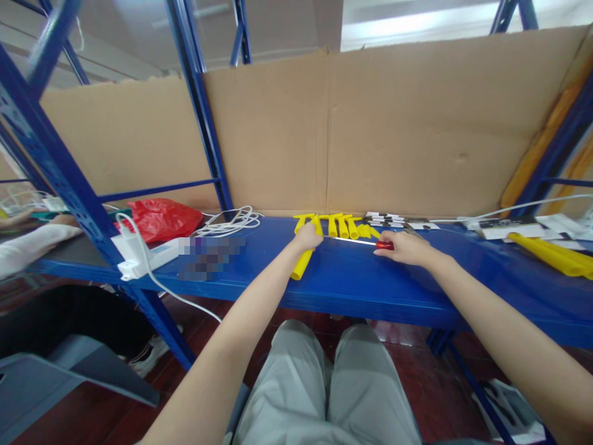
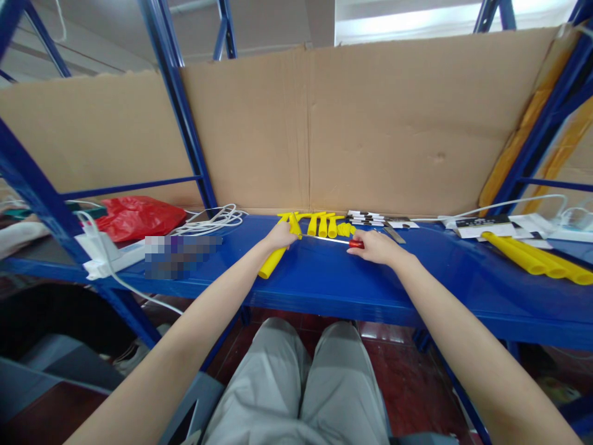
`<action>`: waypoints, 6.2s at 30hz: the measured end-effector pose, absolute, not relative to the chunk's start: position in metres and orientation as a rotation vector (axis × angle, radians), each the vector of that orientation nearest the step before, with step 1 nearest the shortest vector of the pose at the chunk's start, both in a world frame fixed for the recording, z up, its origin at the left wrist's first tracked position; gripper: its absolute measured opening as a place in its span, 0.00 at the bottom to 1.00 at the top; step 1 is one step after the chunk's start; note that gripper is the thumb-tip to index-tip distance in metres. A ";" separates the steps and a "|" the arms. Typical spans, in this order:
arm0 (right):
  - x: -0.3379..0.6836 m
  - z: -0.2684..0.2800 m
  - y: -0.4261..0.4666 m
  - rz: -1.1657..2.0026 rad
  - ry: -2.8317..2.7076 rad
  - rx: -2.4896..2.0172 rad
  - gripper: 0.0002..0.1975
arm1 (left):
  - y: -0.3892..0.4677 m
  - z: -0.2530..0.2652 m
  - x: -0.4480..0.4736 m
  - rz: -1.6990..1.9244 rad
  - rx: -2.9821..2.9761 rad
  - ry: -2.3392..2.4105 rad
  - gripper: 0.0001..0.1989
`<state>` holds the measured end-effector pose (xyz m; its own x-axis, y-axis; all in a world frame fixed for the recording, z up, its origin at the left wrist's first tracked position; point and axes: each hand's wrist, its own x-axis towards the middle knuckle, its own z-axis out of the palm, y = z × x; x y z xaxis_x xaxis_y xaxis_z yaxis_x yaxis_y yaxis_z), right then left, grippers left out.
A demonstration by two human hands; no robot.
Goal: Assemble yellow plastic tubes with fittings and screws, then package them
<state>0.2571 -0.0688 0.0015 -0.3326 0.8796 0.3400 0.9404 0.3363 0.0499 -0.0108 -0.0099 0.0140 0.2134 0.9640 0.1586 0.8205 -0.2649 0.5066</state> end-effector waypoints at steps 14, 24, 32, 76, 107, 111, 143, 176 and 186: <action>0.255 0.004 -0.071 -0.343 -2.321 -1.648 0.12 | -0.014 0.017 -0.009 0.618 2.196 1.711 0.08; 0.259 0.001 -0.068 -0.451 -2.321 -1.628 0.11 | -0.019 0.020 -0.007 0.517 2.232 1.759 0.11; 0.253 0.004 -0.071 -0.399 -2.323 -1.696 0.09 | -0.020 0.020 -0.007 0.551 2.208 1.759 0.11; 0.253 0.003 -0.071 -0.559 -2.324 -1.786 0.08 | -0.016 0.017 -0.005 0.520 2.257 1.790 0.14; 0.247 0.006 -0.075 -0.502 -2.344 -1.844 0.10 | -0.013 0.015 -0.005 0.532 2.269 1.794 0.16; 0.248 0.006 -0.074 -0.454 -2.338 -1.809 0.09 | -0.013 0.015 -0.005 0.534 2.277 1.793 0.14; 0.256 0.000 -0.065 -0.415 -2.404 -1.723 0.08 | -0.017 0.018 -0.002 0.463 2.282 1.799 0.15; 0.322 -0.004 -0.044 -0.055 -2.343 -1.838 0.15 | -0.015 0.013 -0.003 0.788 1.838 1.498 0.06; 0.325 0.001 -0.051 0.006 -2.206 -2.032 0.21 | -0.009 0.017 -0.005 0.946 1.728 1.432 0.23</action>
<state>0.3255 -0.0506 0.0007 -0.0767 0.9918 0.1018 0.9913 0.0868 -0.0992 -0.0050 -0.0089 0.0170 0.1257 0.9866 0.1040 0.4827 -0.1524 0.8624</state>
